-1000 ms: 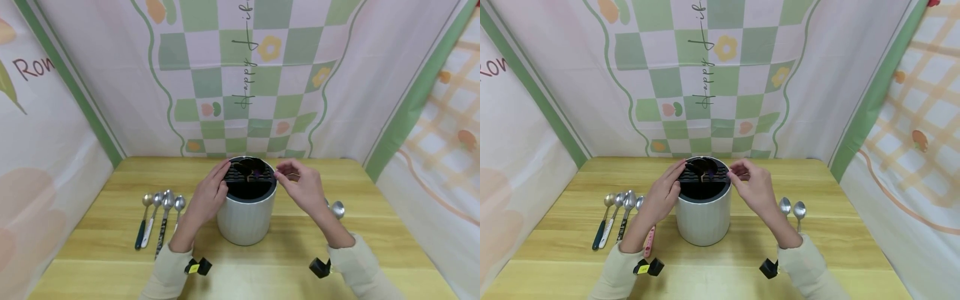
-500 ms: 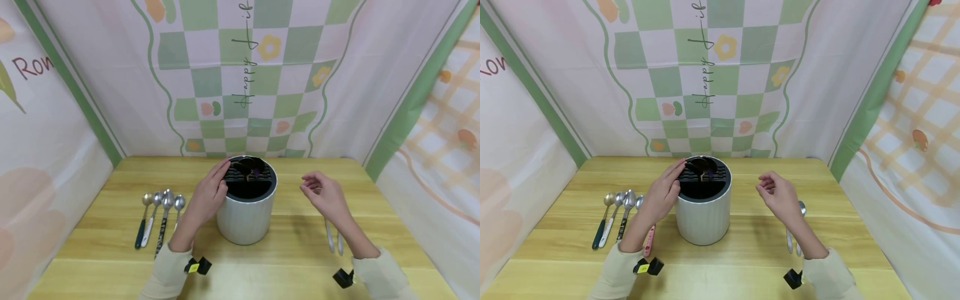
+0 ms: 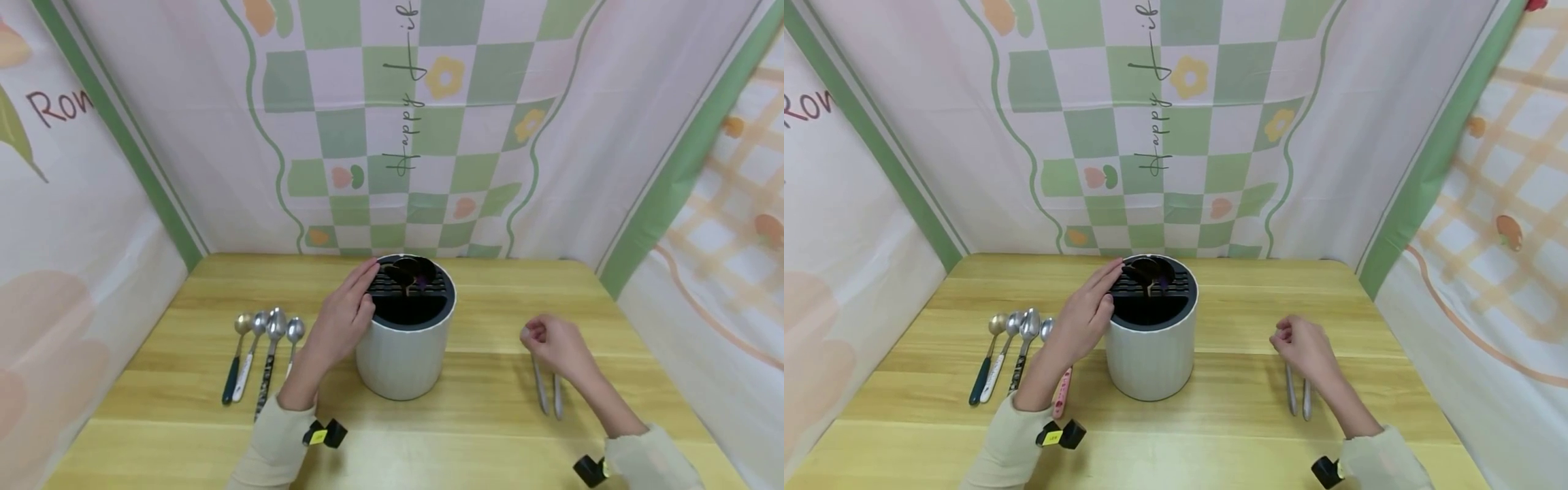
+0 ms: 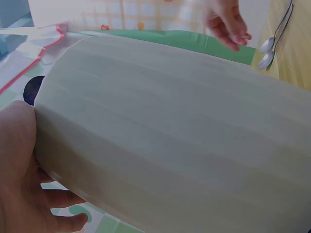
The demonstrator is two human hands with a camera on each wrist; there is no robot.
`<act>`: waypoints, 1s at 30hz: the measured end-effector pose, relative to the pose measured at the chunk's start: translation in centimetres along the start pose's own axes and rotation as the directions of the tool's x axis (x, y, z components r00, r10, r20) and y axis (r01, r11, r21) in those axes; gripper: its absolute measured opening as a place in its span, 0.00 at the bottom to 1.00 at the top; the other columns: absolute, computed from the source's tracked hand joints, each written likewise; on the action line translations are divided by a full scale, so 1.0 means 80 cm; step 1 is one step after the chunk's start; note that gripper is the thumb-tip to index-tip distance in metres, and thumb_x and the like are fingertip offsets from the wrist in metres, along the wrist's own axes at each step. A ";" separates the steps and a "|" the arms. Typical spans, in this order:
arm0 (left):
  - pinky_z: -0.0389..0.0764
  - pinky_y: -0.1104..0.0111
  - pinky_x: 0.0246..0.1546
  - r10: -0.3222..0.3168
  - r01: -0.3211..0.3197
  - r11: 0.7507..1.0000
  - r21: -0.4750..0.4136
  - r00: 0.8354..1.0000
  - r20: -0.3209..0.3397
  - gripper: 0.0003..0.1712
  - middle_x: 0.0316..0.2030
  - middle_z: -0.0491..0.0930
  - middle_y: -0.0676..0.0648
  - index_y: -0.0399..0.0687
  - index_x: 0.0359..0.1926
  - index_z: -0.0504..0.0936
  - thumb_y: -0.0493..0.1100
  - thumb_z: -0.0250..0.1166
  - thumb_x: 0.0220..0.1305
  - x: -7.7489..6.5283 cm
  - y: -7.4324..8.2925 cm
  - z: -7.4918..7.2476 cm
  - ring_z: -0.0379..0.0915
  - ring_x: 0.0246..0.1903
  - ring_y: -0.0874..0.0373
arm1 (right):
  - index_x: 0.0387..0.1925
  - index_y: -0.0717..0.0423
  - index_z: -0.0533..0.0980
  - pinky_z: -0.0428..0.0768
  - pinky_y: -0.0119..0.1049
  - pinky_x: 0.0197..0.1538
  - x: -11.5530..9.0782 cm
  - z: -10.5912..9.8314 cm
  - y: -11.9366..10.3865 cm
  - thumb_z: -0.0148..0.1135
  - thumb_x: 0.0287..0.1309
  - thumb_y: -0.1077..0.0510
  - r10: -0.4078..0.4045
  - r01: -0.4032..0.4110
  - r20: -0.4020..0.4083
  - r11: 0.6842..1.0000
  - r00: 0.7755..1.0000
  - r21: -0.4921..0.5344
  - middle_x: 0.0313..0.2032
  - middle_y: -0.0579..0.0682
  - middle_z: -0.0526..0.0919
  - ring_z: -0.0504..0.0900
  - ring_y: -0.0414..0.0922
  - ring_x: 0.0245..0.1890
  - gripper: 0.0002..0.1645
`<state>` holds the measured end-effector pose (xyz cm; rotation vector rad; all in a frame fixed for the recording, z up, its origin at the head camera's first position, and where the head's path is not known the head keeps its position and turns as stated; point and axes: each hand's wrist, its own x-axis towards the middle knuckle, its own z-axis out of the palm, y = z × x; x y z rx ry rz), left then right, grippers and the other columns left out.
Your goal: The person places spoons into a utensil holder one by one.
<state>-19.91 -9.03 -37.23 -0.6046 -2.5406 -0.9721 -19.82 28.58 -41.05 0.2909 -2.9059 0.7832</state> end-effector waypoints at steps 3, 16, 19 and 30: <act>0.64 0.57 0.74 -0.008 0.008 1.000 -0.001 1.000 0.007 0.31 0.76 0.59 0.49 0.44 0.74 0.63 0.42 0.43 0.71 0.001 0.000 -0.001 0.57 0.74 0.51 | 0.41 0.77 0.77 0.86 0.44 0.32 -0.001 0.000 0.014 0.65 0.56 0.63 0.048 -0.045 0.066 0.998 0.997 -0.042 0.33 0.65 0.85 0.85 0.55 0.31 0.17; 0.64 0.57 0.73 -0.006 0.006 1.000 -0.002 1.000 -0.003 0.31 0.76 0.60 0.48 0.43 0.74 0.63 0.41 0.43 0.71 0.001 0.000 -0.001 0.58 0.74 0.51 | 0.29 0.66 0.82 0.76 0.35 0.25 0.001 0.010 0.046 0.67 0.56 0.58 0.200 -0.167 0.275 0.976 0.941 -0.137 0.23 0.51 0.81 0.75 0.43 0.22 0.11; 0.65 0.56 0.73 -0.002 0.002 1.000 -0.001 1.000 -0.005 0.31 0.76 0.60 0.48 0.43 0.74 0.63 0.41 0.44 0.71 0.001 0.000 -0.001 0.58 0.74 0.51 | 0.29 0.66 0.82 0.76 0.35 0.25 0.004 0.013 0.048 0.65 0.57 0.59 0.220 -0.183 0.274 0.971 0.936 -0.157 0.23 0.51 0.82 0.75 0.43 0.21 0.11; 0.64 0.56 0.73 -0.021 0.021 1.000 -0.012 1.000 0.008 0.31 0.76 0.59 0.49 0.43 0.74 0.63 0.41 0.44 0.71 0.000 0.001 0.001 0.57 0.74 0.51 | 0.14 0.53 0.71 0.71 0.30 0.19 0.000 0.027 0.057 0.63 0.52 0.59 0.248 -0.215 0.264 0.966 0.932 -0.145 0.13 0.46 0.74 0.70 0.39 0.14 0.15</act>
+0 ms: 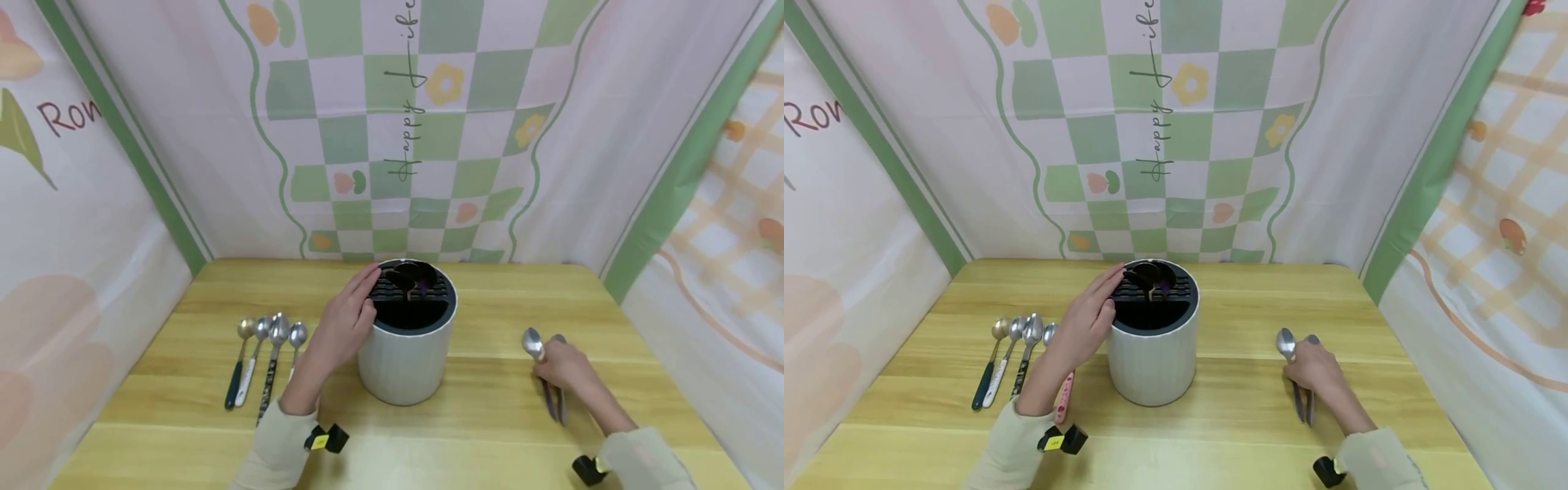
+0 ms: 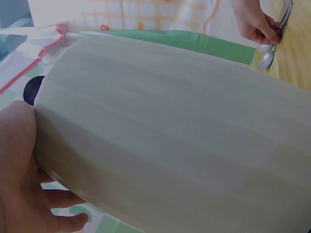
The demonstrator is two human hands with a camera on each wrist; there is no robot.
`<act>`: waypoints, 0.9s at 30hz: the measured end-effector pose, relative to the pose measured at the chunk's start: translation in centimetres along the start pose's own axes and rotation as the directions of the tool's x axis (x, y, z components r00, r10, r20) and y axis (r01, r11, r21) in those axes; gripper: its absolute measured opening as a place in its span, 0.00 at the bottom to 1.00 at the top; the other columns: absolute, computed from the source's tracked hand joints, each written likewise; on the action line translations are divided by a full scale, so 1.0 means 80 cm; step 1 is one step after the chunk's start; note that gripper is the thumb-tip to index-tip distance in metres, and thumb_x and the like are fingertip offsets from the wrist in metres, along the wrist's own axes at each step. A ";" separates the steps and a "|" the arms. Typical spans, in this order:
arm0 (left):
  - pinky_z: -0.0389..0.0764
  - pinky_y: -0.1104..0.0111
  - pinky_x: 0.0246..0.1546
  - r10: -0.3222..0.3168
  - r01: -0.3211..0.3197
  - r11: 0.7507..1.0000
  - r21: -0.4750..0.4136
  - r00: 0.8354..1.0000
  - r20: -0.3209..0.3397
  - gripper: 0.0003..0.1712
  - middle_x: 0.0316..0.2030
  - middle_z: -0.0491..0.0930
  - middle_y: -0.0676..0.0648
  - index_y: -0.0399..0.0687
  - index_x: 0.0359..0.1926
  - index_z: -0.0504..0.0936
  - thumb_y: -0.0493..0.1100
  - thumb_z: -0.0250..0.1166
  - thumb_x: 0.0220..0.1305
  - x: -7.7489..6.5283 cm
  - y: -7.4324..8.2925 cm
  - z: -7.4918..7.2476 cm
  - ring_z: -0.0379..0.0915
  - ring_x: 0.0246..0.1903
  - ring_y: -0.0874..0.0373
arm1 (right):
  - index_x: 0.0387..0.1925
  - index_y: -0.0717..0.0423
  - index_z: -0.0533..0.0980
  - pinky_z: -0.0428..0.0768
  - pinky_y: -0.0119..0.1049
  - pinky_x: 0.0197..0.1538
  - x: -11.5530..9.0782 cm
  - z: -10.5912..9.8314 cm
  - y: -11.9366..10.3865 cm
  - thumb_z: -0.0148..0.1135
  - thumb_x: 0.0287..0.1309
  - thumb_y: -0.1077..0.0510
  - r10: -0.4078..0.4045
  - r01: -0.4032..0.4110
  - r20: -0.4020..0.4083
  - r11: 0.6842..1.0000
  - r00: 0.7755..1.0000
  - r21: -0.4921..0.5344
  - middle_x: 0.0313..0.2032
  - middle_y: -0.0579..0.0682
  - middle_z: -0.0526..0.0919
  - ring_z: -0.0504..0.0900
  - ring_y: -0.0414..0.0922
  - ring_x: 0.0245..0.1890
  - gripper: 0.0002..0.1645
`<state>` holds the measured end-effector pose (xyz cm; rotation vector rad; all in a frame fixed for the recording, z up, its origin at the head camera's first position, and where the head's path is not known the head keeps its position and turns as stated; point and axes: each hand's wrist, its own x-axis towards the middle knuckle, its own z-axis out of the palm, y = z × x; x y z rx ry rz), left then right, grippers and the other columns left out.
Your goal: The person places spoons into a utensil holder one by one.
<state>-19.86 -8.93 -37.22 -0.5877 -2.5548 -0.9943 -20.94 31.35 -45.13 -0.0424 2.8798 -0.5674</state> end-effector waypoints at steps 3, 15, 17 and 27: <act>0.63 0.56 0.74 -0.009 0.010 1.000 -0.008 1.000 0.004 0.31 0.76 0.59 0.50 0.44 0.74 0.63 0.41 0.44 0.71 -0.001 0.001 0.000 0.57 0.74 0.51 | 0.14 0.53 0.72 0.68 0.26 0.18 0.001 0.003 -0.001 0.65 0.53 0.57 0.013 -0.014 0.031 0.999 0.999 0.032 0.11 0.44 0.72 0.68 0.37 0.13 0.16; 0.64 0.56 0.74 -0.009 0.009 1.000 -0.008 1.000 -0.002 0.31 0.76 0.59 0.50 0.43 0.74 0.63 0.41 0.44 0.71 -0.002 0.001 -0.001 0.58 0.74 0.51 | 0.12 0.54 0.74 0.68 0.27 0.18 -0.004 0.001 -0.002 0.61 0.56 0.60 -0.025 0.024 0.019 0.998 1.000 0.054 0.10 0.43 0.72 0.68 0.37 0.13 0.18; 0.63 0.57 0.74 -0.009 0.009 1.000 -0.007 1.000 0.001 0.31 0.76 0.59 0.50 0.43 0.74 0.63 0.41 0.44 0.71 -0.002 0.001 0.000 0.57 0.74 0.52 | 0.14 0.55 0.76 0.70 0.28 0.19 -0.006 0.000 -0.003 0.61 0.56 0.61 -0.025 0.025 0.010 0.998 1.000 0.057 0.12 0.45 0.74 0.70 0.39 0.14 0.16; 0.63 0.57 0.74 -0.008 0.008 1.000 -0.011 1.000 0.005 0.31 0.76 0.58 0.50 0.43 0.74 0.62 0.41 0.43 0.72 -0.001 0.001 0.000 0.56 0.75 0.52 | 0.26 0.61 0.77 0.74 0.33 0.22 -0.020 -0.017 -0.015 0.60 0.57 0.63 -0.091 0.096 -0.070 0.993 0.993 0.069 0.20 0.48 0.78 0.74 0.43 0.20 0.07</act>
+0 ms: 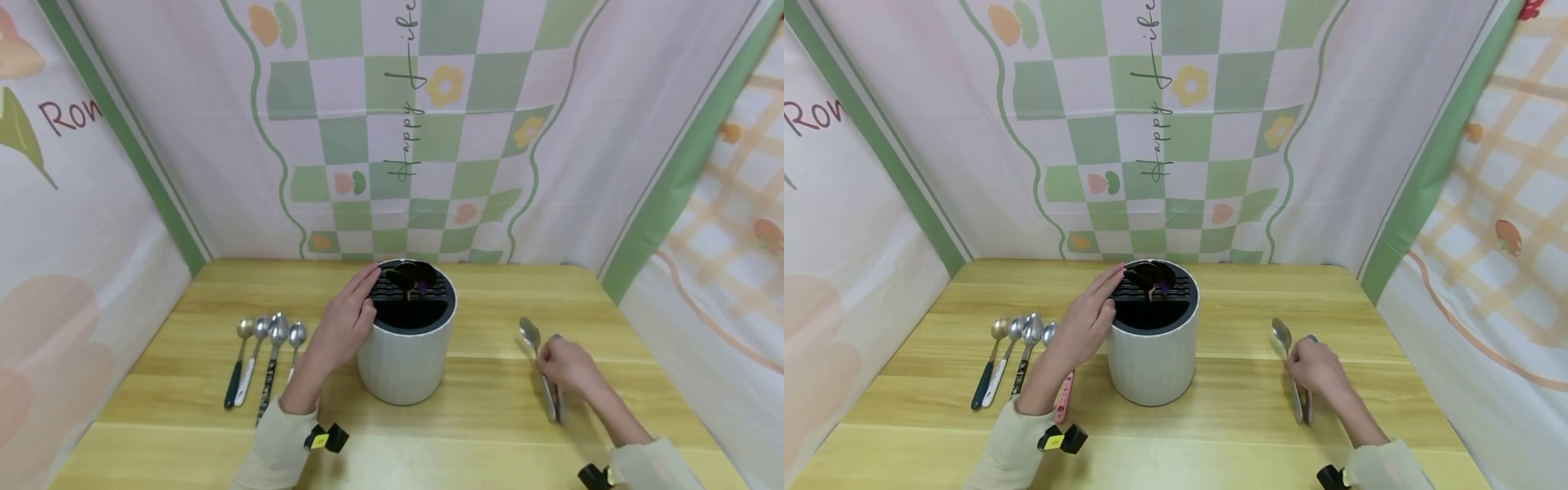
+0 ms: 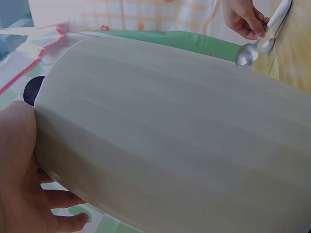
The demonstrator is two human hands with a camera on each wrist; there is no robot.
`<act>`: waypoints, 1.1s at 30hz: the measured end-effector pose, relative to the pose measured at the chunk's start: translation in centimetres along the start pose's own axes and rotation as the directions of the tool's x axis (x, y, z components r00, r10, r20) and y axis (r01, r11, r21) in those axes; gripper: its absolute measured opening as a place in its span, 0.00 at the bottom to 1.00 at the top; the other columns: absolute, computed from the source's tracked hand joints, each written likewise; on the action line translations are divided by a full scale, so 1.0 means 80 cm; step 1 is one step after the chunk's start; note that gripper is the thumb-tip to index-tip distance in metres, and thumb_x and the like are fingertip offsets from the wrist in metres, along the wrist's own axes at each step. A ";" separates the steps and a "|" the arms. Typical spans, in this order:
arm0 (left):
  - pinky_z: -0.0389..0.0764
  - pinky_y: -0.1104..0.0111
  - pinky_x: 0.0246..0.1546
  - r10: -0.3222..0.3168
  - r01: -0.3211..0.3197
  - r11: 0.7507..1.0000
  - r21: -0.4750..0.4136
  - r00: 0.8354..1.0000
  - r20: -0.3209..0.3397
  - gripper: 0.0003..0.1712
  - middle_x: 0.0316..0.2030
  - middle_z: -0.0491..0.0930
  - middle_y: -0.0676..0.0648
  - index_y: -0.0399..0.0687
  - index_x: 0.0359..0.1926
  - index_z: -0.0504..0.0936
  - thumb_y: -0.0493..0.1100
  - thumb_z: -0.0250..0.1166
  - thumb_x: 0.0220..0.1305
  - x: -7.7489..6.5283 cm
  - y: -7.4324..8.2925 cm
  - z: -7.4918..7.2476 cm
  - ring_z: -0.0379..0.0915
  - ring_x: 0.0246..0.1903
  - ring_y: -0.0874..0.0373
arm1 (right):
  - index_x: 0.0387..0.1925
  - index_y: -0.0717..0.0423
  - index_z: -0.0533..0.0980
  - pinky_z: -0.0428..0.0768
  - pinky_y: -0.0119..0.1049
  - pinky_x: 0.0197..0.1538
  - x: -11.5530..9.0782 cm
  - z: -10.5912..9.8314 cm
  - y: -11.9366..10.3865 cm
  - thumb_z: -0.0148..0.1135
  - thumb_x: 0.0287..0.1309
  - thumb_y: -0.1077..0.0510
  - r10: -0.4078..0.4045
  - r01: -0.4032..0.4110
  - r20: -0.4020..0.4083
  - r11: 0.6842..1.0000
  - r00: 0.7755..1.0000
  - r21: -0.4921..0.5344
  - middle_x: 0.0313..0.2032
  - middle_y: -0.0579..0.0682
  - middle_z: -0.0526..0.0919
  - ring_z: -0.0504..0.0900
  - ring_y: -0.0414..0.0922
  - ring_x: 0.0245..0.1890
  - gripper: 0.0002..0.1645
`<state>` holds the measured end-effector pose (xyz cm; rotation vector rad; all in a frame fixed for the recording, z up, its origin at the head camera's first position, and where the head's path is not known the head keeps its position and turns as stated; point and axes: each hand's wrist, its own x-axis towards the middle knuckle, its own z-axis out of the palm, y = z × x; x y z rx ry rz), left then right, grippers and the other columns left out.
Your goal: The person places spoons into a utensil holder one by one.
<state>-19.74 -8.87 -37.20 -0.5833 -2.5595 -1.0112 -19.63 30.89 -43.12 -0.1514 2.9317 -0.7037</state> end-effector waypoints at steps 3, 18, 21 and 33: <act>0.63 0.57 0.74 0.000 0.000 1.000 0.005 1.000 0.000 0.31 0.76 0.58 0.50 0.43 0.74 0.62 0.41 0.43 0.71 0.001 0.001 -0.001 0.56 0.75 0.52 | 0.28 0.62 0.77 0.74 0.32 0.21 -0.005 -0.006 -0.008 0.59 0.59 0.63 -0.036 0.036 -0.024 0.999 0.999 0.001 0.21 0.48 0.79 0.74 0.42 0.21 0.07; 0.65 0.56 0.73 0.015 -0.015 1.000 0.012 1.000 -0.011 0.31 0.76 0.60 0.49 0.43 0.74 0.63 0.41 0.44 0.71 0.000 0.000 0.000 0.58 0.74 0.51 | 0.32 0.62 0.78 0.77 0.28 0.24 -0.029 -0.030 -0.060 0.60 0.64 0.64 -0.172 0.179 -0.169 0.984 0.970 0.025 0.25 0.47 0.83 0.80 0.39 0.24 0.05; 0.66 0.56 0.72 0.019 -0.019 1.000 0.013 1.000 -0.015 0.31 0.76 0.60 0.49 0.43 0.74 0.64 0.41 0.43 0.71 0.000 0.001 0.000 0.59 0.73 0.51 | 0.32 0.63 0.78 0.77 0.28 0.24 -0.034 -0.036 -0.070 0.60 0.65 0.63 -0.175 0.183 -0.191 0.983 0.966 0.026 0.25 0.48 0.84 0.80 0.39 0.24 0.06; 0.67 0.56 0.72 0.014 -0.014 1.000 0.010 1.000 -0.012 0.31 0.76 0.60 0.49 0.42 0.74 0.63 0.40 0.44 0.70 0.001 0.000 0.000 0.59 0.73 0.52 | 0.39 0.65 0.78 0.87 0.36 0.34 -0.048 -0.061 -0.117 0.59 0.68 0.60 -0.175 0.208 -0.270 0.973 0.947 0.100 0.34 0.57 0.86 0.89 0.52 0.34 0.09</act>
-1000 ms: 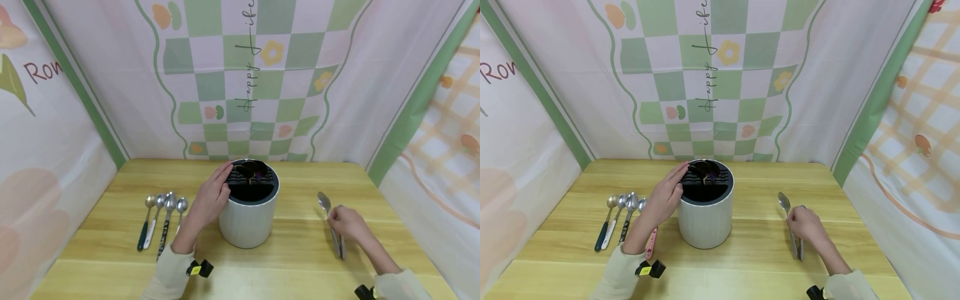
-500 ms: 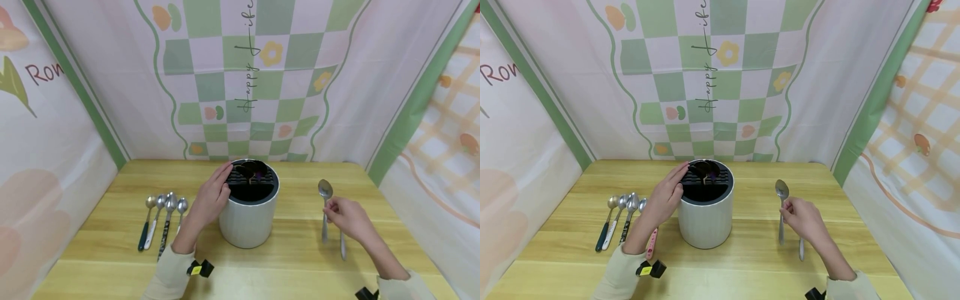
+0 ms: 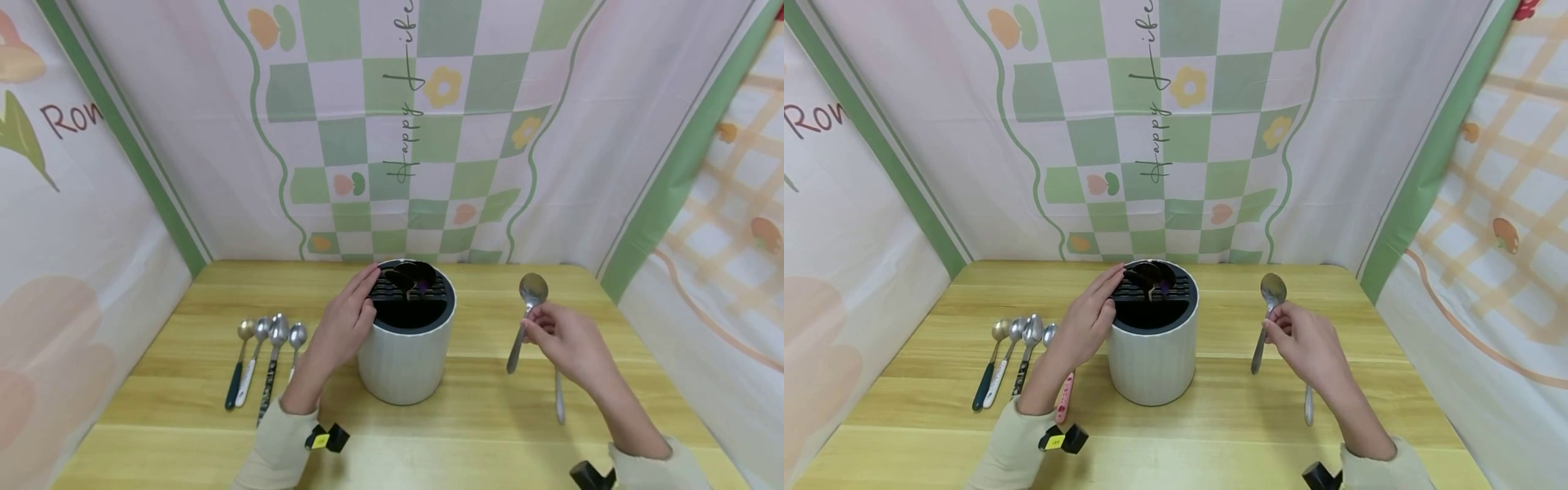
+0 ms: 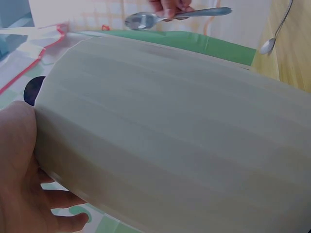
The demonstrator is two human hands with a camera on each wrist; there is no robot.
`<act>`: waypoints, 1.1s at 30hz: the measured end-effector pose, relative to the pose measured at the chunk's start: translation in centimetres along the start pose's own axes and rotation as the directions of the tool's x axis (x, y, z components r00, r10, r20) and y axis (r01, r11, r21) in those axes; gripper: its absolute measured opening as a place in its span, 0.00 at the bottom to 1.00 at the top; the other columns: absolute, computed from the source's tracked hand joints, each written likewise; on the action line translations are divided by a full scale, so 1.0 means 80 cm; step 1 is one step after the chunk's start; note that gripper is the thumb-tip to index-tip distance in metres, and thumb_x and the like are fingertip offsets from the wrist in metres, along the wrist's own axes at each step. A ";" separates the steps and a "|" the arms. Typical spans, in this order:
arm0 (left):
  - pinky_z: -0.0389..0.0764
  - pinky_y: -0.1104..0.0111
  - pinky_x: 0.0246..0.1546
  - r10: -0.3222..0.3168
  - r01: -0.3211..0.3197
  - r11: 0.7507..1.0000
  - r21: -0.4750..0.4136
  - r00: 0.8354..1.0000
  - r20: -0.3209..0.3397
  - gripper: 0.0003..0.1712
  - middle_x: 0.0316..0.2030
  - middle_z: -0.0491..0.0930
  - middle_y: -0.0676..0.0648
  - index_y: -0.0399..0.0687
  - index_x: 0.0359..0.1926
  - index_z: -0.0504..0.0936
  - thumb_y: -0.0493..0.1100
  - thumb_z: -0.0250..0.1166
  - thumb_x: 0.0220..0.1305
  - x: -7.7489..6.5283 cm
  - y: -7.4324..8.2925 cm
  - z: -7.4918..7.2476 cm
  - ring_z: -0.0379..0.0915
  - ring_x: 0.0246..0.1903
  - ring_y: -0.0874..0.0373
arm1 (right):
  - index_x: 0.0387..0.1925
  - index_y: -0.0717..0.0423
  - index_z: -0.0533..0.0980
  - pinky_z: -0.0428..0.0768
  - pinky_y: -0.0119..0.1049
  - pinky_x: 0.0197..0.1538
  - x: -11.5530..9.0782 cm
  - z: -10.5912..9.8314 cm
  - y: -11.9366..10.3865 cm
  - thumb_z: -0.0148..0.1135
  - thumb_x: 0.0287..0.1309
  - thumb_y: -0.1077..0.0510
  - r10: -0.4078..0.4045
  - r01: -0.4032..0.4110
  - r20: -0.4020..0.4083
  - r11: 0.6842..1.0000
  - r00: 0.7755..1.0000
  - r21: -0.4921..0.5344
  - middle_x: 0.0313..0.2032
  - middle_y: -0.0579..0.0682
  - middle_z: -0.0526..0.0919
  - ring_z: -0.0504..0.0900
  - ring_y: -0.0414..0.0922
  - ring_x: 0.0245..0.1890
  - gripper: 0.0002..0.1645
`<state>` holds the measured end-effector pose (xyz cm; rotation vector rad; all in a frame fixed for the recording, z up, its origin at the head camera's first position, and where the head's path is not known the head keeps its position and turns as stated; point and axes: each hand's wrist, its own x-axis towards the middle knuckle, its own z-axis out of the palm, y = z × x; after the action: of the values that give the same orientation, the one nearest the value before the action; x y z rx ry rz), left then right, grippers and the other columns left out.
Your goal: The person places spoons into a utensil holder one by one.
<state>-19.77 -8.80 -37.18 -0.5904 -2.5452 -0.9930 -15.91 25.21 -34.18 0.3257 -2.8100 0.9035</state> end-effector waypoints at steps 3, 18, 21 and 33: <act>0.67 0.55 0.72 0.005 -0.005 1.000 0.004 1.000 -0.001 0.31 0.76 0.60 0.49 0.42 0.74 0.63 0.40 0.44 0.70 0.000 -0.001 0.000 0.60 0.73 0.51 | 0.39 0.65 0.79 0.88 0.42 0.38 0.002 -0.002 -0.011 0.59 0.68 0.60 -0.028 0.028 -0.028 1.000 0.999 0.004 0.34 0.57 0.86 0.89 0.56 0.37 0.09; 0.67 0.56 0.72 -0.008 0.008 1.000 0.004 1.000 0.000 0.31 0.76 0.59 0.50 0.44 0.74 0.63 0.41 0.44 0.71 -0.001 0.002 -0.001 0.59 0.73 0.52 | 0.35 0.64 0.79 0.80 0.15 0.33 0.013 -0.008 -0.064 0.64 0.64 0.62 -0.134 0.155 -0.229 0.985 0.964 0.076 0.30 0.55 0.87 0.86 0.33 0.29 0.07; 0.66 0.57 0.73 -0.014 0.014 1.000 0.002 1.000 0.007 0.31 0.76 0.59 0.51 0.45 0.75 0.62 0.41 0.43 0.71 -0.001 0.002 -0.001 0.58 0.74 0.52 | 0.35 0.65 0.79 0.79 0.13 0.34 0.015 -0.009 -0.072 0.65 0.63 0.62 -0.147 0.176 -0.272 0.980 0.951 0.088 0.30 0.56 0.87 0.87 0.32 0.29 0.07; 0.65 0.57 0.73 -0.009 0.009 1.000 0.012 1.000 0.005 0.32 0.76 0.59 0.50 0.44 0.75 0.62 0.42 0.43 0.71 0.000 -0.001 0.000 0.58 0.74 0.52 | 0.37 0.68 0.80 0.80 0.13 0.38 0.030 -0.009 -0.115 0.65 0.62 0.64 -0.182 0.281 -0.383 0.934 0.905 0.220 0.33 0.62 0.87 0.80 0.18 0.31 0.08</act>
<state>-19.83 -8.85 -37.24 -0.5803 -2.5586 -0.9803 -15.80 17.98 -27.93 0.4712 -2.2602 1.1589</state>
